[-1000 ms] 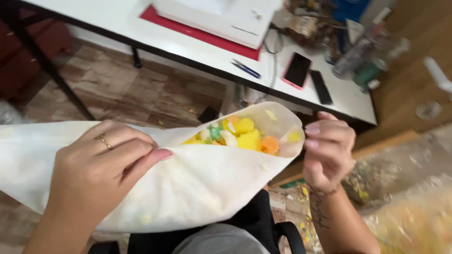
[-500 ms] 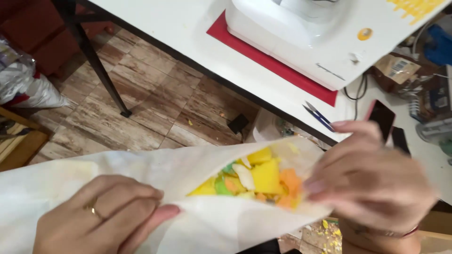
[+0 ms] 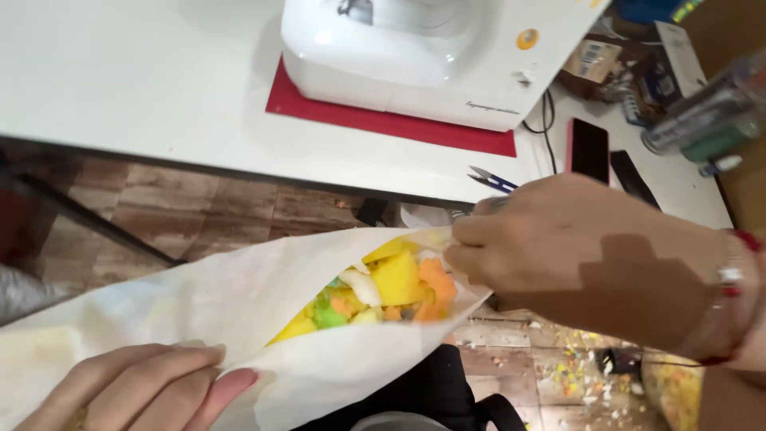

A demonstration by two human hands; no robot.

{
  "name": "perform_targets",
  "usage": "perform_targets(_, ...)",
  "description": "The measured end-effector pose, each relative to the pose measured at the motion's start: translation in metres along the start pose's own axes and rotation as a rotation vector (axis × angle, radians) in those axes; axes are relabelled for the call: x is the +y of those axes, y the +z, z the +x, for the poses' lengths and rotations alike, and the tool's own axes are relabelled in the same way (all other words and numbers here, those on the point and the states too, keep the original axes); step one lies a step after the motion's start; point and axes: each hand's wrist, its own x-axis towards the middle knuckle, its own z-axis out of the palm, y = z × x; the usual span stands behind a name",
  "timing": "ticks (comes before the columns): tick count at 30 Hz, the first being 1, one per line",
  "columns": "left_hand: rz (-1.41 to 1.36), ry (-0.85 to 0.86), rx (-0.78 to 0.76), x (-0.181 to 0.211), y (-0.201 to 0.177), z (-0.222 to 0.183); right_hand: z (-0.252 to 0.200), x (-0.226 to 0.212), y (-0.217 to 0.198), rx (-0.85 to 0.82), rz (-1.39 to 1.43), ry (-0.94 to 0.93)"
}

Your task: Pinning the edge of a fabric bag filled with foam stuffing to prepare it for sewing

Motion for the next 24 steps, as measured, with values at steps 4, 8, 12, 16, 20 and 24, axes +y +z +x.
perform_targets(4,-0.061,0.207,-0.025,-0.023,-0.01,0.017,0.009,-0.013,-0.014,-0.348,-0.044,0.199)
perform_targets(8,-0.169,0.092,0.074,-0.009,-0.017,0.032,0.009,-0.033,-0.025,-0.297,-0.056,0.275)
perform_targets(12,-0.181,0.153,0.135,-0.014,-0.015,0.029,-0.002,-0.051,-0.021,-0.117,0.092,0.278)
perform_targets(16,-0.225,0.221,0.159,-0.013,-0.018,0.019,0.015,-0.086,-0.022,-0.311,0.282,0.361)
perform_targets(20,-0.271,0.223,0.165,-0.009,-0.021,0.005,0.027,-0.101,0.009,-0.208,0.186,0.295)
perform_targets(24,-0.307,0.204,0.197,-0.016,-0.016,-0.006,0.037,-0.116,0.009,-0.088,0.356,0.278)
